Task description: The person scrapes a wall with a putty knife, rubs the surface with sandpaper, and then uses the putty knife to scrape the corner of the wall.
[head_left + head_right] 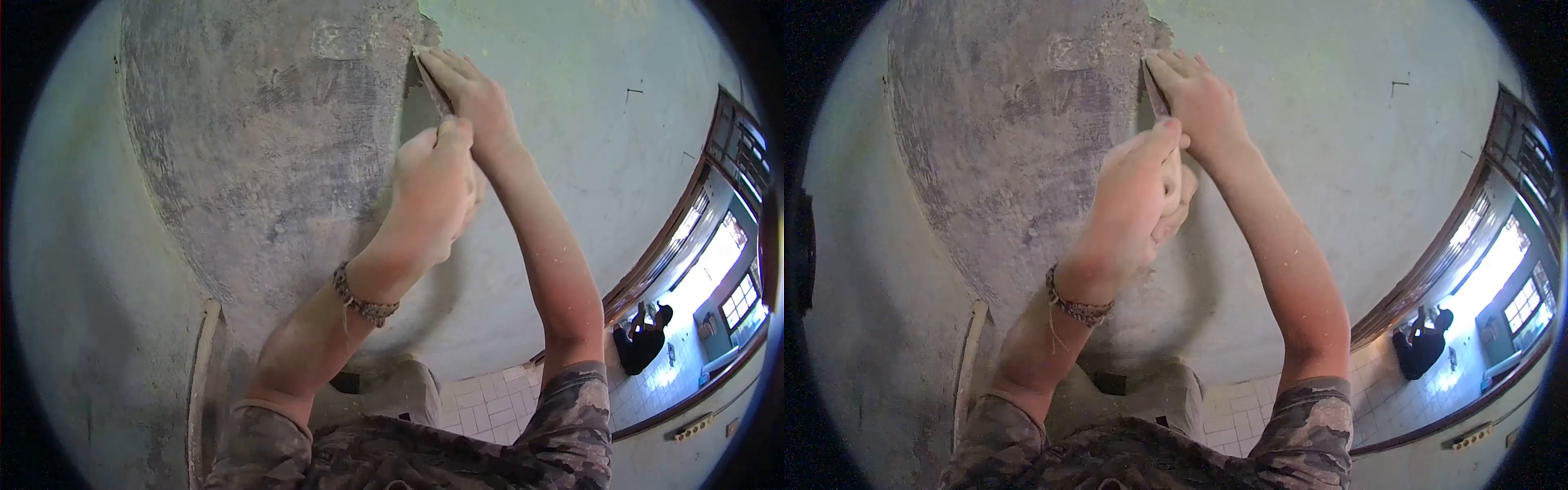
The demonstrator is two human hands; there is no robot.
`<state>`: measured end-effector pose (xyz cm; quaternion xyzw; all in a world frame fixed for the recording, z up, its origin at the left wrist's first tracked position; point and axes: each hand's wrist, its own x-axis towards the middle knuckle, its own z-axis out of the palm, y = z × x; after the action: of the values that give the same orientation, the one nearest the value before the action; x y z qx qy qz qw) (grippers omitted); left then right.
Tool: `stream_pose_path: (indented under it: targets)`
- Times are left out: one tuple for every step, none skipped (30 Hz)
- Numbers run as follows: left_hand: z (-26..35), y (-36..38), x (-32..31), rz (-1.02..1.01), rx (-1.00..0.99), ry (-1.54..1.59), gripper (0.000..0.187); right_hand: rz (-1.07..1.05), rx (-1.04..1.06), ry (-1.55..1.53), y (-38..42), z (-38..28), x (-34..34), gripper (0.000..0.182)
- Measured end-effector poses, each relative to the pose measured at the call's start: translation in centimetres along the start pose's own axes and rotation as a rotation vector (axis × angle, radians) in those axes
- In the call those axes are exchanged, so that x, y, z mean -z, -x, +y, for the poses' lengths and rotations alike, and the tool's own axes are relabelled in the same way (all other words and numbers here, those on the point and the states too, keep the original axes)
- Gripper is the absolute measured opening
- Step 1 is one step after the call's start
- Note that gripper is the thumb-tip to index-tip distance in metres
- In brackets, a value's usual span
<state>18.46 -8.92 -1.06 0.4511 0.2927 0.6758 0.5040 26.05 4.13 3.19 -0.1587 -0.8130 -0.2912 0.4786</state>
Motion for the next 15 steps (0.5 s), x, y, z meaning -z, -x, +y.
stream_pose_path:
  targets:
    - [-1.1,0.2,0.5,0.002,-0.018,0.003,0.038,0.031,0.019,0.041,0.3,-0.2,-0.1,0.046]
    - [-1.8,0.2,0.9,0.005,-0.037,0.006,0.037,0.033,0.022,0.044,1.0,-0.4,-0.5,0.046]
    - [-1.7,0.3,0.9,0.003,-0.044,0.01,0.037,0.068,0.017,0.054,1.7,-0.8,-0.9,0.045]
    - [-1.6,0.4,0.9,0.018,-0.037,-0.032,0.037,0.1,0.012,0.062,1.9,-0.9,-1.2,0.045]
    - [-1.5,0.3,0.9,0.032,-0.028,-0.077,0.036,0.102,0.018,0.064,1.6,-0.5,-1.4,0.045]
    - [-1.1,-0.2,1.0,0.03,-0.032,-0.08,0.036,0.145,-0.008,0.063,0.8,-0.4,-1.2,0.044]
    - [-0.4,-0.9,1.1,0.022,-0.046,-0.055,0.036,0.189,-0.037,0.06,0.1,-0.2,-1.3,0.043]
    - [0.1,-1.4,1.2,0.013,-0.063,-0.032,0.036,0.196,-0.039,0.062,-0.4,-0.1,-1.5,0.043]
    - [0.4,-1.4,1.3,0.008,-0.067,-0.039,0.036,0.171,-0.037,0.049,-1.1,0.1,-1.7,0.046]
    - [0.7,-1.1,1.5,0.018,-0.05,-0.006,0.036,0.144,-0.035,0.036,-1.5,0.1,-1.9,0.049]
    - [0.9,-1.0,1.8,0.028,-0.032,0.029,0.036,0.149,-0.034,0.04,-1.7,0.1,-2.1,0.049]
    - [1.1,-1.1,2.0,0.024,-0.033,0.028,0.036,0.16,-0.015,0.089,-1.7,-0.1,-2.2,0.044]
    - [1.3,-1.3,2.2,-0.006,-0.031,0.007,0.037,0.171,0.007,0.14,-1.9,-0.2,-2.2,0.04]
    - [1.7,-1.7,2.3,-0.035,-0.034,-0.015,0.037,0.175,0.012,0.146,-2.6,0.1,-2.0,0.04]
    - [2.5,-2.1,2.2,-0.039,-0.038,-0.015,0.037,0.16,-0.04,0.114,-3.7,0.1,-1.3,0.04]
